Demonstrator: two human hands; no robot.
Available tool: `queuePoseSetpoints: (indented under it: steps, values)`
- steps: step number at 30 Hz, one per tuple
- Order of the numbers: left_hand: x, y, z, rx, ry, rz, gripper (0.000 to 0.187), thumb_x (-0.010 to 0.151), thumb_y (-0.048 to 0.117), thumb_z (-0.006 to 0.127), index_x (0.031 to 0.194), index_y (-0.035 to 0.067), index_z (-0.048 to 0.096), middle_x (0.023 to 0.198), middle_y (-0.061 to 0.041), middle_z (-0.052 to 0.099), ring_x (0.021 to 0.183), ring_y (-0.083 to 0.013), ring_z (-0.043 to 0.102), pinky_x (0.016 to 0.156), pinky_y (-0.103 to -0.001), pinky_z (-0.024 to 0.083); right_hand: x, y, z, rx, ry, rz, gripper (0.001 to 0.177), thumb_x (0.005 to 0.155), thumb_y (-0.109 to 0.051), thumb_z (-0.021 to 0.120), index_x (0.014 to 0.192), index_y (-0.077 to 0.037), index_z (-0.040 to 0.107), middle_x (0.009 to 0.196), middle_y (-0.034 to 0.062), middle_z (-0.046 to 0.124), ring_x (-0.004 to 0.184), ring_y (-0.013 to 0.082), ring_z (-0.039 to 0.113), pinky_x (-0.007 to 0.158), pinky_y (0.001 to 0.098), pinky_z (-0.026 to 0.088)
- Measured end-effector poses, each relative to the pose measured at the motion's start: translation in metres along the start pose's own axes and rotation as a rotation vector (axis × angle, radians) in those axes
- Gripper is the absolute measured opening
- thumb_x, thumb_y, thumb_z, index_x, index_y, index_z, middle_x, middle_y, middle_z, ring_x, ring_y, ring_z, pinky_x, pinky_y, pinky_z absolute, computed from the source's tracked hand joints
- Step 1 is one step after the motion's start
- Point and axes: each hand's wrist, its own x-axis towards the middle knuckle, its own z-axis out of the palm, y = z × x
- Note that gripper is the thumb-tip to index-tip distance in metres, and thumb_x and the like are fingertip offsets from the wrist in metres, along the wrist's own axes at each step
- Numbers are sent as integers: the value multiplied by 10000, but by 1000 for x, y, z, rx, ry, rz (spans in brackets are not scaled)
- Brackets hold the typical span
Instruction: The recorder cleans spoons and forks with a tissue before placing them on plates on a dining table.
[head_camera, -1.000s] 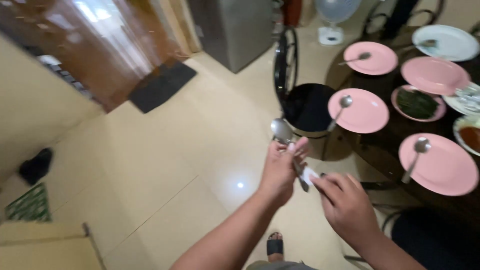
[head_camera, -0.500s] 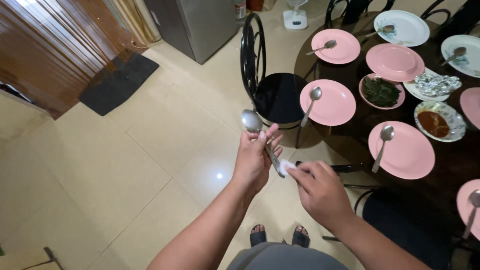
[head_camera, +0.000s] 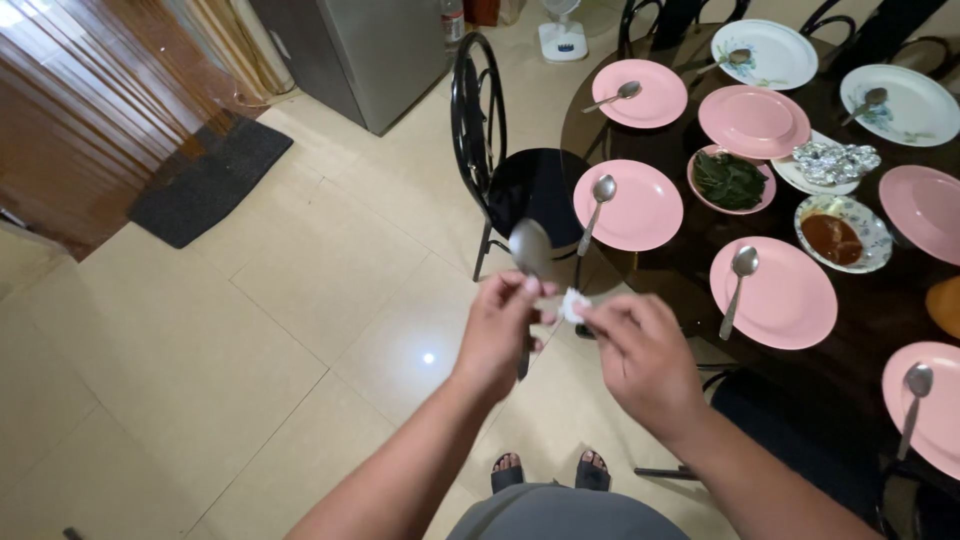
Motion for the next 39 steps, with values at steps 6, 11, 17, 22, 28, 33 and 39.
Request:
queuePoseSetpoints:
  steps: [6,11,17,22,28,33,39]
  values:
    - [-30,-18,11,171,-138,-16,200,948,151,643,1112,48,696,874,6,665,732,-64,608,539,-242,491,13,-9,-1,-24,0,-130,392,787,49,700,1148,-99,731,957,77,635,881,297,613,792,422,493]
    - [-33,-22,-1,213,-145,-57,234,942,144,691,1131,10,723,801,-17,642,690,-78,584,523,-244,466,15,25,3,-23,86,76,304,883,19,661,1156,-102,718,1043,99,639,959,289,639,852,375,520]
    - [-16,-20,-9,247,-155,-119,285,940,160,692,1178,9,737,865,-19,652,729,-84,568,599,-250,463,5,65,7,431,92,619,272,987,-110,651,1254,-74,687,1069,61,652,941,177,639,825,314,519]
    - [13,-12,0,114,-217,-140,404,901,131,652,1295,62,709,989,29,667,837,-60,580,724,-241,466,-12,102,7,1133,167,1026,328,1002,-133,612,1315,-45,653,1070,30,674,902,131,619,832,324,514]
    - [45,-9,50,-23,-198,-119,352,923,95,679,1268,30,670,996,6,711,873,-70,620,791,-233,499,-3,89,-10,1304,134,1097,334,994,-142,580,1326,-111,608,1094,10,696,909,117,612,783,305,489]
    - [92,-34,101,148,-259,-7,249,903,70,738,1134,-22,720,902,-21,732,750,-95,578,671,-245,436,14,104,-34,1318,189,1007,310,993,-234,585,1263,-81,596,1067,47,674,904,140,644,729,311,519]
    - [159,-47,187,230,-313,-25,228,893,81,747,1098,-17,726,927,-27,735,787,-86,651,695,-245,514,26,194,-74,1050,211,1043,360,945,-131,713,1235,-89,505,1014,39,611,819,145,538,647,292,432]
